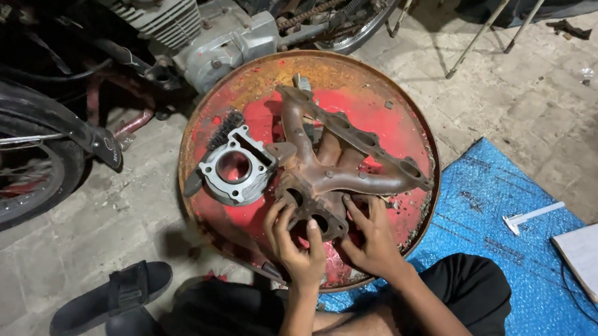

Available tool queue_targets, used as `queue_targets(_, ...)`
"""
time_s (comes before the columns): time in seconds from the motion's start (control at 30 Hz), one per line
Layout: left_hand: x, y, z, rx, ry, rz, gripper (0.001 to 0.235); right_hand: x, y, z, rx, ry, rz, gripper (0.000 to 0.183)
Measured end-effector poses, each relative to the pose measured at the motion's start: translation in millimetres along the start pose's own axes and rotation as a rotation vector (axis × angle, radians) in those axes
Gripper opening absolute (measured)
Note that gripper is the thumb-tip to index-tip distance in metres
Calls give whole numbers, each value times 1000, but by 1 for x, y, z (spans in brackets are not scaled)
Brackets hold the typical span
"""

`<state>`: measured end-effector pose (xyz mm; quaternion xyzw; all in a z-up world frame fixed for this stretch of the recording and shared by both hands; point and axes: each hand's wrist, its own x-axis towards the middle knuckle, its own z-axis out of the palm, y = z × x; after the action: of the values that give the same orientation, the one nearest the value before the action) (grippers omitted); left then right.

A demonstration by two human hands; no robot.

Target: The person sits on a blue mat and scrubs a rusty, three-pronged metal part with a small abrasive tool. They rotate the part to clean different sections, including the inner curves and edges, while a silver engine cylinder sits nearby on a red tray.

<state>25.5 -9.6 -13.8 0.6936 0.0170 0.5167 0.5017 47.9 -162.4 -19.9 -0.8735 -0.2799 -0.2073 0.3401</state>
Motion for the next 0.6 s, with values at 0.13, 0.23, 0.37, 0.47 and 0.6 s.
queue_targets(0.13, 0, 1, -1, 1, 11, 12, 33, -4, 0, 0, -14, -23, -4, 78)
queue_targets(0.23, 2, 9, -5, -28, 25, -3, 32, -4, -6, -1, -31, -35, -5, 76)
queue_targets(0.37, 5, 25, -15, 11, -68, -122, 37, -5, -21, -12, -40, -148, 66, 84)
queue_targets(0.47, 6, 25, -16, 2, -58, -139, 37, 0, -29, -20, -43, -189, 77, 88)
queue_targets(0.6, 0, 21, -17, 1, -82, -178, 40, 4, -23, -21, -32, -188, 115, 84)
